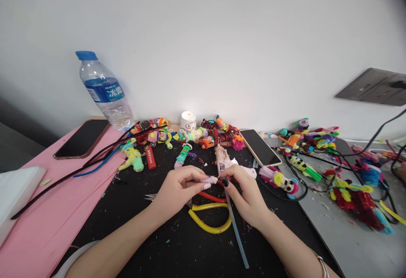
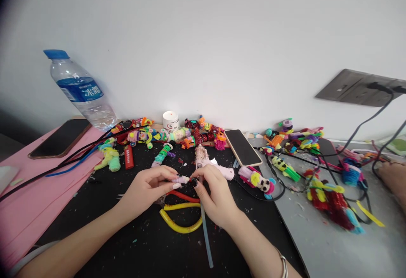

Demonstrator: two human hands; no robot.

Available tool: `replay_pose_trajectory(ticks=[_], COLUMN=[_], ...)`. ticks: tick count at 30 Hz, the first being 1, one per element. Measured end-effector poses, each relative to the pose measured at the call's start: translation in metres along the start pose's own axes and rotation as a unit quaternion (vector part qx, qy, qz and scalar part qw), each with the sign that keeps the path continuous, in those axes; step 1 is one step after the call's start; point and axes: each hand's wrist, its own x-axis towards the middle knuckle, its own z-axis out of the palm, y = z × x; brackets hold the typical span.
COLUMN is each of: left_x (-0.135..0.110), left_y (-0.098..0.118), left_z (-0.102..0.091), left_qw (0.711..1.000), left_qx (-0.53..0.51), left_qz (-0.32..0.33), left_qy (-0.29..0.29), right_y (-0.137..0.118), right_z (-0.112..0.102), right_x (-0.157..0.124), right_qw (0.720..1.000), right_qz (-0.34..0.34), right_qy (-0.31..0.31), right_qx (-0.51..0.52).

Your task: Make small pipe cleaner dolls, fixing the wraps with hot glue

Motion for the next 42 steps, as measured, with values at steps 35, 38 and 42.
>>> replay_pose_trajectory(ticks=[35, 38, 42], left_x=[0.005, 0.005, 0.006], left_y=[0.002, 0.001, 0.000], left_z=[-0.009, -0.009, -0.010], left_qw=[0.988, 0.989, 0.989], left_qx=[0.005, 0.012, 0.018], left_qz=[-0.007, -0.006, -0.004], left_qy=[0.153, 0.149, 0.149], right_y=[0.022, 0.022, 0.021], right_z=[-0.012, -0.012, -0.012], right_x=[0.006, 0.005, 0.005], right_qw=[0.984, 0.984, 0.985], right_qz=[0.144, 0.147, 0.148], right_qy=[0.005, 0.010, 0.006], right_qx=[0.104, 0.103, 0.091])
